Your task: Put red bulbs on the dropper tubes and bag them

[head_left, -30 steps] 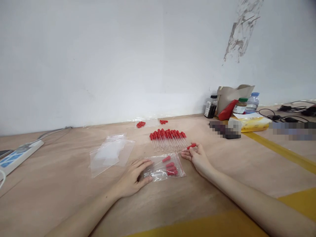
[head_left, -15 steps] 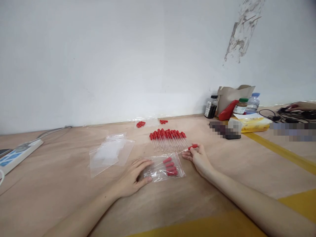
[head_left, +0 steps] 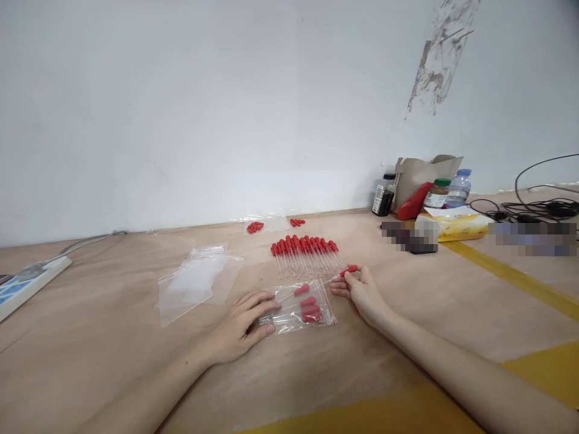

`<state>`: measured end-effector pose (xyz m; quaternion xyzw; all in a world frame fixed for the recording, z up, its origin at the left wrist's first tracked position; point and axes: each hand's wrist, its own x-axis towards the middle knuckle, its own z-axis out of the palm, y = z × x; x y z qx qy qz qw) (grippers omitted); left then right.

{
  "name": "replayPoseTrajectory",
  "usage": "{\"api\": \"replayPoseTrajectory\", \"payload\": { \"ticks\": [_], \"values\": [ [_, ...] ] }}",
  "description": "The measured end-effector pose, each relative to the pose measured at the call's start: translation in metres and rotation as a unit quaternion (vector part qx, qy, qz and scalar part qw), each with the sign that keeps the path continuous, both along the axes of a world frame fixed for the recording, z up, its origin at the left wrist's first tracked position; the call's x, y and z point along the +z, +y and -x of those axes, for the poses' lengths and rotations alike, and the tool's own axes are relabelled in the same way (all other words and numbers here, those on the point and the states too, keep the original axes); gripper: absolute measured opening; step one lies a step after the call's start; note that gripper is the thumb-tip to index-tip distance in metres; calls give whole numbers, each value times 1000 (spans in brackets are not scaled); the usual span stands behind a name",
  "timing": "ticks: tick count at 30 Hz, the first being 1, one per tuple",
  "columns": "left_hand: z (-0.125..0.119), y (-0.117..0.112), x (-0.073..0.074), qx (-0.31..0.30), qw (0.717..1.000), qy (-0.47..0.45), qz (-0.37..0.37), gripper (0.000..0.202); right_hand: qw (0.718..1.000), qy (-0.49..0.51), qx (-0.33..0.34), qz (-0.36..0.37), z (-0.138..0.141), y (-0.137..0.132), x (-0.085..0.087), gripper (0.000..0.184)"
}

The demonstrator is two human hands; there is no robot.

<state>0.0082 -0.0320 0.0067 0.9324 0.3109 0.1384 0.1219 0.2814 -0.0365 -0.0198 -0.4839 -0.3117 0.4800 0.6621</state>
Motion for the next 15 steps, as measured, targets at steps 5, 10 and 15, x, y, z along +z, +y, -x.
{"api": "replayPoseTrajectory", "payload": {
  "ticks": [5,10,15],
  "values": [
    [1,1,-3,2,1000,5,-2,36,996,-58,61,27,1,0,1,17],
    [1,2,-3,-3,1000,-8,-13,37,964,-215,156,32,-6,0,2,18],
    [0,2,-1,-3,1000,0,-12,36,954,-246,165,43,-3,-1,4,18]
  ]
}}
